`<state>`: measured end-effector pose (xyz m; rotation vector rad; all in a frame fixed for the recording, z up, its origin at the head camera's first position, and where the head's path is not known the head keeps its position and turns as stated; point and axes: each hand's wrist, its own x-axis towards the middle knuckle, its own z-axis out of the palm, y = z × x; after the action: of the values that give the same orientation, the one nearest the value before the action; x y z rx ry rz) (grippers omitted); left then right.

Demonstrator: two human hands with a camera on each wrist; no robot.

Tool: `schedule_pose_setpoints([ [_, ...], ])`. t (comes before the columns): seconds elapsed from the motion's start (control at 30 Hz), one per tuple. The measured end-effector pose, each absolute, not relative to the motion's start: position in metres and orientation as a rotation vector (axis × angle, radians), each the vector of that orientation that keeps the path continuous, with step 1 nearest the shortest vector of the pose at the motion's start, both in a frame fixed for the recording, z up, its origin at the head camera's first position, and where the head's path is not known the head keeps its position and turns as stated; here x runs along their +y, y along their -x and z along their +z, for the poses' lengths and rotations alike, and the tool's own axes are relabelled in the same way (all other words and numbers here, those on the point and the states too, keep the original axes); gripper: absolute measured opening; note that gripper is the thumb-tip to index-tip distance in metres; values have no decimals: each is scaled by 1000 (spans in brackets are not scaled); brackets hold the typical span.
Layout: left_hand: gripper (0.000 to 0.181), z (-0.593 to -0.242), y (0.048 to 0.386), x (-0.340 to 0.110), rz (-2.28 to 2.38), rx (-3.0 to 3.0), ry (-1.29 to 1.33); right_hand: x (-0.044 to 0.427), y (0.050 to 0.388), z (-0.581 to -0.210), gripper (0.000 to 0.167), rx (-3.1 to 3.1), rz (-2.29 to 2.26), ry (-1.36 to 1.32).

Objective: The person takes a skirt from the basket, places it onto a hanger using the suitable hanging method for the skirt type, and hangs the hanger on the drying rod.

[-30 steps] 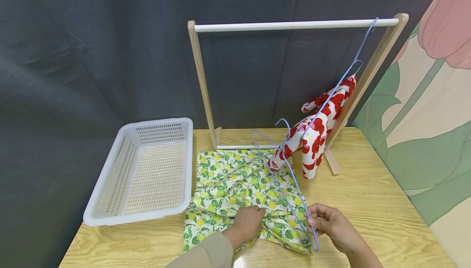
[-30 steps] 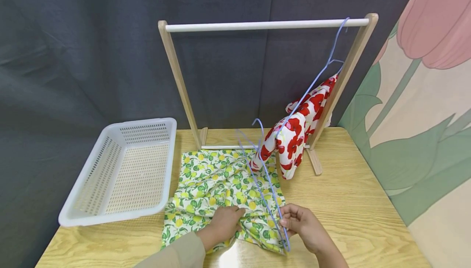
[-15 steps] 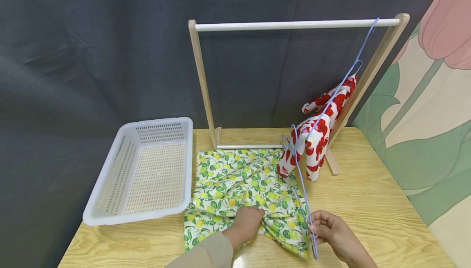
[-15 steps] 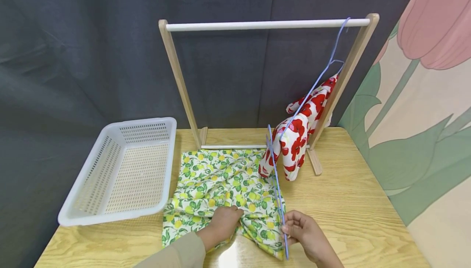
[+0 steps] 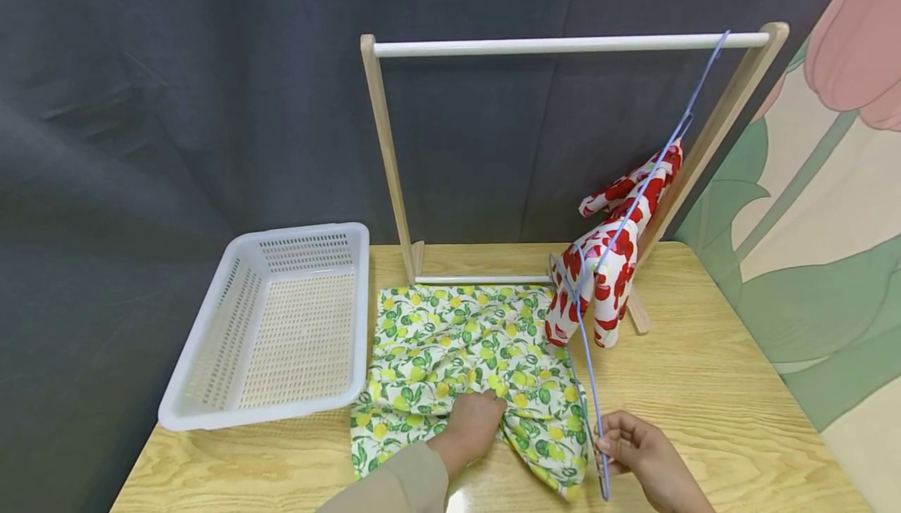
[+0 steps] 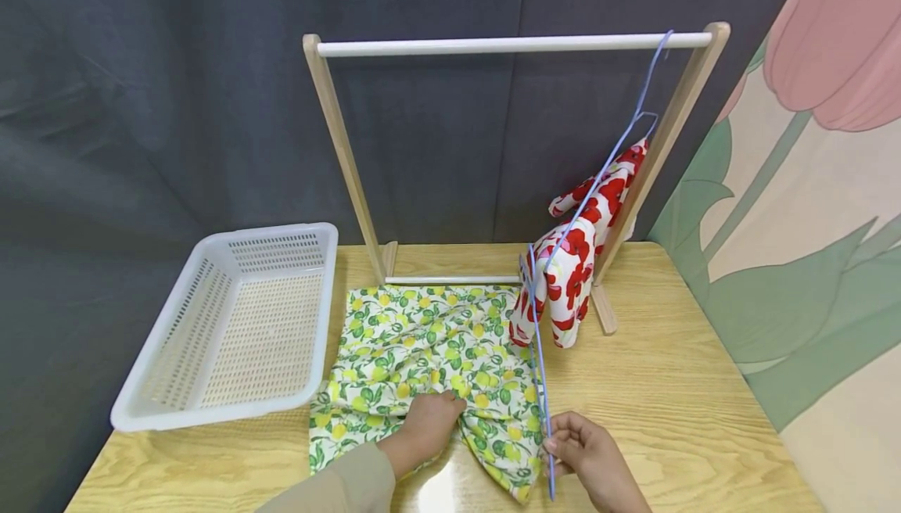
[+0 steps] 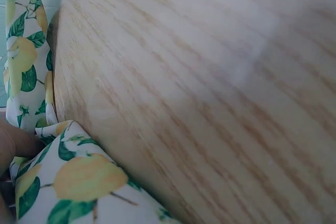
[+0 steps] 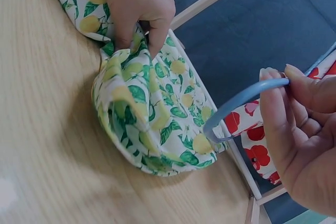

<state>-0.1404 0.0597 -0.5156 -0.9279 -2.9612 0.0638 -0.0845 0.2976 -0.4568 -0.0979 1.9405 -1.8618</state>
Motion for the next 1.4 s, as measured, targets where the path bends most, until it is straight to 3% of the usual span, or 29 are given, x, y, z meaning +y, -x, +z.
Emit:
schedule_pose_setpoints([
  [0.33, 13, -515, 144, 55, -128, -2947, 847, 298, 83, -460, 22, 1975, -1865, 35],
  [0.6, 19, -512, 151, 46, -606, -2911, 688, 292, 83, -461, 28, 2082, -1818, -64],
  [1.0, 31, -495, 165, 29, -1286, -2854, 277, 284, 80, -467, 26, 2115, -1784, -126],
  [1.4, 29, -489, 173, 15, -1427, -2672, 59, 281, 80, -469, 23, 2166, -1778, -140],
])
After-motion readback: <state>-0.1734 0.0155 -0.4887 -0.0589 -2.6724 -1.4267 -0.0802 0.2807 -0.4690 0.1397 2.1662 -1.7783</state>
